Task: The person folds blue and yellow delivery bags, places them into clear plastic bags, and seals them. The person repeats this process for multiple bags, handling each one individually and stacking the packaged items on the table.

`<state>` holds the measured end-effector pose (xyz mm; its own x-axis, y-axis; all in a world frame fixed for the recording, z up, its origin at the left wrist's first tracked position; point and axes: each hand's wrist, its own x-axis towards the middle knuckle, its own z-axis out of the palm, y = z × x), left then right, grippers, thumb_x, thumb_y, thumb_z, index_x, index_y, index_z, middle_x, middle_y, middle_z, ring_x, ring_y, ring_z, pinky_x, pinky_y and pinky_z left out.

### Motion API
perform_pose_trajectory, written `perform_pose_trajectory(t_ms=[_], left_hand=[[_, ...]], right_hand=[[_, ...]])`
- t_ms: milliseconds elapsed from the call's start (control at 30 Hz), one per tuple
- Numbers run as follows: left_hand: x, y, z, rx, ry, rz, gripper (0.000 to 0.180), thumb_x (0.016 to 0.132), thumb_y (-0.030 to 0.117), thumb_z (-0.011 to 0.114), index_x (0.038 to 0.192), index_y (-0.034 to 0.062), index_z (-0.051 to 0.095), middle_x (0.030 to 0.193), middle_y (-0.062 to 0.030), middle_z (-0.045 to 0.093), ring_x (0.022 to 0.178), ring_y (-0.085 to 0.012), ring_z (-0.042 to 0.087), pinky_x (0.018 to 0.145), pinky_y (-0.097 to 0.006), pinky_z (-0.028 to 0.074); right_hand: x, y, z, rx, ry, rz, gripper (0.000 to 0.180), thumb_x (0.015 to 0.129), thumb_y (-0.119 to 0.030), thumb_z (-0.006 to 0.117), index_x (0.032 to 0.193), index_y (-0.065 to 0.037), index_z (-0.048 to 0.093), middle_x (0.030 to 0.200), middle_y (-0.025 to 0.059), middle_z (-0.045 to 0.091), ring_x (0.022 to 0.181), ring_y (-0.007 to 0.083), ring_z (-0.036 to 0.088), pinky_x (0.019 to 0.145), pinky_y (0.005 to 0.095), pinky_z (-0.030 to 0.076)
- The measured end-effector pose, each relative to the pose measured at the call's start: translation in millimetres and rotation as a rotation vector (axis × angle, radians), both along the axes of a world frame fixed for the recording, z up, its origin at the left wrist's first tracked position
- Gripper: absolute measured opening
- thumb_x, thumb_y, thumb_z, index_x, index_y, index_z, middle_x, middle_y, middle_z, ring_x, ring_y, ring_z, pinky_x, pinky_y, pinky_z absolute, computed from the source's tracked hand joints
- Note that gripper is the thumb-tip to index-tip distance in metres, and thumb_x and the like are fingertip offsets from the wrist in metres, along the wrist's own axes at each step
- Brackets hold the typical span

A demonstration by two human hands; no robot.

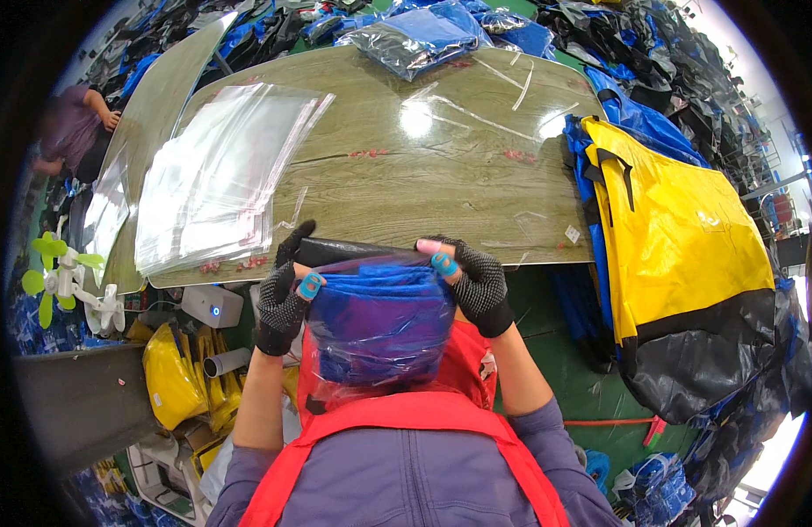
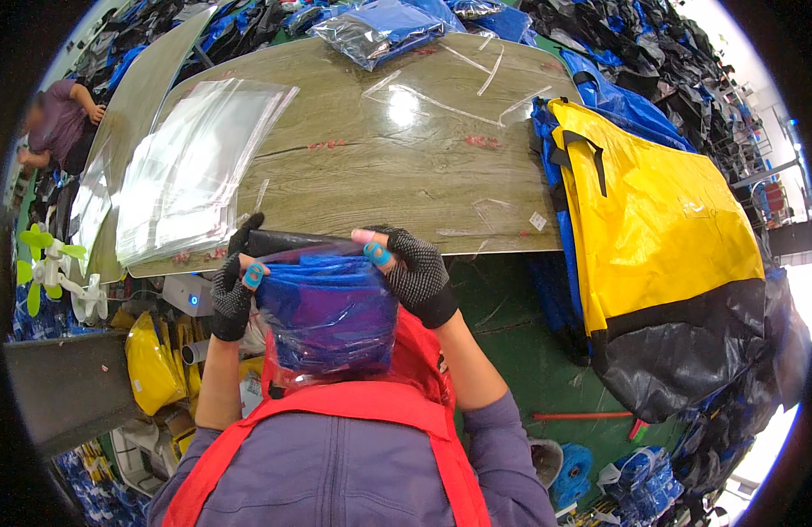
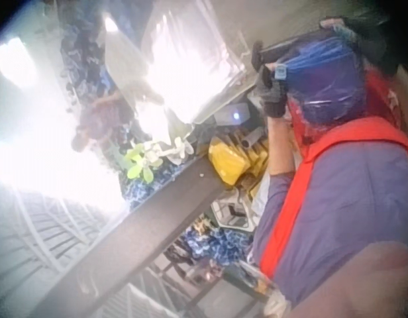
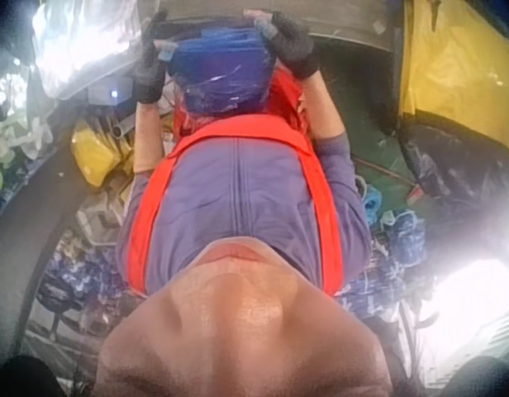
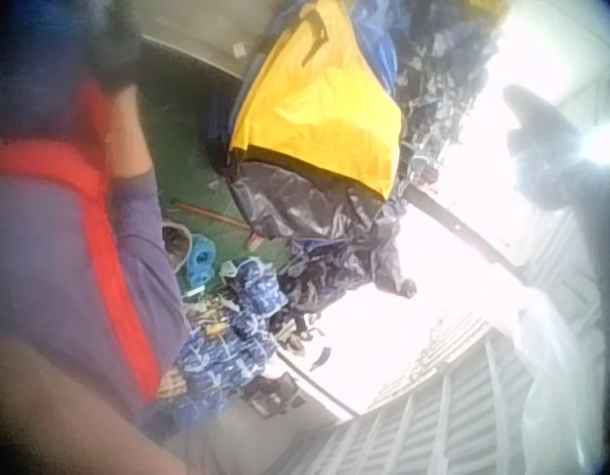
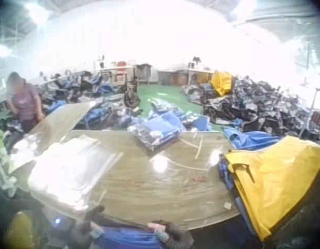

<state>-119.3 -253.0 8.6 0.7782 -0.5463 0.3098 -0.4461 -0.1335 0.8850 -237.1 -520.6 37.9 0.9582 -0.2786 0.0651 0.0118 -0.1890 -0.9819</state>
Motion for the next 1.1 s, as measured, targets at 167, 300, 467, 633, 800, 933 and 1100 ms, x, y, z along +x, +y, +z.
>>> perform_pose_trajectory(t_ms=[167,300,467,633,800,933,1100], left_hand=[[16.9,-17.1,26.4,-0.085,0.219,0.026,0.022,0.091,0.022,0.063,0.089,0.0011,0.066,0.084,-0.0048,0.066,0.075,-0.0108,0.057,0.069,-0.026,0.046],[39.7,-38.3,67.3,-0.091,0.192,0.045,0.027,0.093,0.027,0.061,0.09,0.0008,0.067,0.077,-0.0006,0.063,0.07,-0.0076,0.053,0.063,-0.025,0.043],[39.1,-91.6,148.2,0.062,0.13,0.222,0.037,0.09,0.023,0.065,0.113,-0.0053,0.061,0.091,-0.0067,0.068,0.082,-0.0125,0.062,0.073,-0.025,0.049],[19.6,-120.1,162.7,0.229,-0.298,-0.337,0.05,0.085,0.024,0.071,0.126,0.0016,0.054,0.114,-0.0111,0.062,0.107,-0.0182,0.056,0.096,-0.034,0.041],[60.5,-80.2,92.5,-0.134,-0.097,-0.104,0.075,0.077,0.026,0.078,0.138,0.0036,0.042,0.114,-0.0104,0.061,0.11,-0.0227,0.055,0.101,-0.037,0.041],[50.4,-44.6,15.4,-0.007,0.689,-0.155,0.059,0.078,0.03,0.076,0.127,0.004,0.054,0.105,-0.0058,0.063,0.101,-0.0153,0.057,0.088,-0.029,0.045],[30.6,-13.0,-36.8,-0.154,1.061,0.066,0.039,0.087,0.027,0.066,0.118,0.0032,0.061,0.103,-0.0008,0.062,0.093,-0.011,0.057,0.082,-0.024,0.045]], right_hand=[[18.9,-7.9,2.4,0.057,0.019,-0.093,0.029,0.097,-0.029,0.055,0.104,-0.005,0.07,0.071,0.0015,0.059,0.066,0.0072,0.049,0.059,0.0257,0.042],[53.9,-34.7,-14.5,0.028,-0.153,0.006,0.039,0.096,-0.038,0.055,0.084,-0.002,0.063,0.066,-0.0009,0.054,0.063,0.0069,0.046,0.056,0.0261,0.04],[137.2,-38.5,-7.0,0.082,-0.249,0.037,0.036,0.096,-0.038,0.054,0.09,-0.004,0.061,0.072,0.0007,0.058,0.068,0.0097,0.051,0.061,0.0248,0.041],[168.1,-7.3,-17.6,0.581,-0.282,0.387,0.023,0.094,-0.024,0.057,0.104,-0.004,0.059,0.091,0.0087,0.064,0.08,0.0157,0.06,0.078,0.0316,0.052],[156.9,12.9,-29.8,1.073,-0.207,0.605,0.053,0.091,-0.056,0.051,0.095,-0.004,0.06,0.088,0.0138,0.066,0.084,0.0235,0.066,0.075,0.035,0.054],[130.4,9.1,-24.5,0.876,0.063,0.504,0.045,0.093,-0.047,0.055,0.101,-0.004,0.063,0.094,0.0098,0.066,0.08,0.0192,0.064,0.069,0.0311,0.052],[46.5,-28.8,-46.7,0.9,0.251,0.073,0.037,0.095,-0.029,0.055,0.12,-0.002,0.056,0.108,0.0091,0.063,0.099,0.0177,0.061,0.088,0.034,0.049]])
